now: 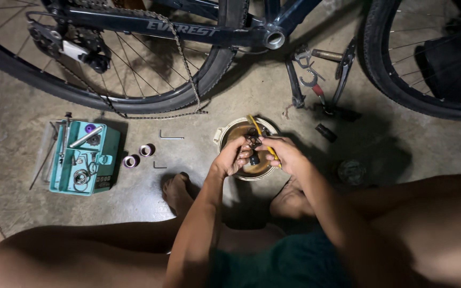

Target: The person sits on the floor and scrubs small bicycle components, including bearings and a crankset, using a toothbrush and a container of liquid. The person scrubs each part individually and places them on the floor as they are cleaned.

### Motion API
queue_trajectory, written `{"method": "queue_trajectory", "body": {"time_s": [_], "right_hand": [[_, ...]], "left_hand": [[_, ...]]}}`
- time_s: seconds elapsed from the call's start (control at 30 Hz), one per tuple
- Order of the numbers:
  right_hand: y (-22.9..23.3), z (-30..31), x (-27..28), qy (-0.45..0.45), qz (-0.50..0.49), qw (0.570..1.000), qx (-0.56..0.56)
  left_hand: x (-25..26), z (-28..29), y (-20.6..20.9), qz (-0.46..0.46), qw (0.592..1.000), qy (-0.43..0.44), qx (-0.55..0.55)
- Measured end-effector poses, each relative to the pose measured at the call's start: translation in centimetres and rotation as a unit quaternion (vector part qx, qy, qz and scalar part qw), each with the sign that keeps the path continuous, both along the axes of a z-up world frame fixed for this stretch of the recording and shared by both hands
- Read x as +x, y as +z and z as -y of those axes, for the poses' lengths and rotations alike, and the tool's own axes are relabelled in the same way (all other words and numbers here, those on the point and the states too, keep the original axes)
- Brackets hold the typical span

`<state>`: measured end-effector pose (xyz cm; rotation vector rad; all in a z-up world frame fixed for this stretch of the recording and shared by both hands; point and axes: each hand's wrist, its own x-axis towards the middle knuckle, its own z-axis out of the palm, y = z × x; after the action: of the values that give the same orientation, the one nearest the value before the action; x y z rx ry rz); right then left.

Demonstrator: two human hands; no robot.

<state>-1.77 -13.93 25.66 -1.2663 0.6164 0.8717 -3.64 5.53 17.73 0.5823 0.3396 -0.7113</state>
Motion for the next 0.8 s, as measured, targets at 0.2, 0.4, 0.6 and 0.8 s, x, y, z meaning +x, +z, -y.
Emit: {"method": "queue_trajectory", "body": {"time_s": [0.2, 0.4, 0.6, 0.8], "right_hand": [[0.3, -0.5, 0.3, 0.003, 0.029, 0.999, 0.033], [0.2, -1.0, -0.7, 0.028, 0.122, 0.992, -0.014], [0.6, -1.1, -1.3, 0.075, 0.177, 0.98, -0.048], [-0.4, -0.7, -1.1, 0.082, 0.204, 0.975, -0.033]], "left_hand": [[-1.2, -0.7, 0.9, 0.007, 0.998, 0.018, 0.062], [-1.4, -0.9, 2.6, 0.086, 0.981, -0.033, 0.169], [-1.1, -1.8, 4.4, 0.092, 0.965, -0.063, 0.237], [-0.9, -1.5, 4.3, 0.098, 0.957, -0.071, 0.264]]}}
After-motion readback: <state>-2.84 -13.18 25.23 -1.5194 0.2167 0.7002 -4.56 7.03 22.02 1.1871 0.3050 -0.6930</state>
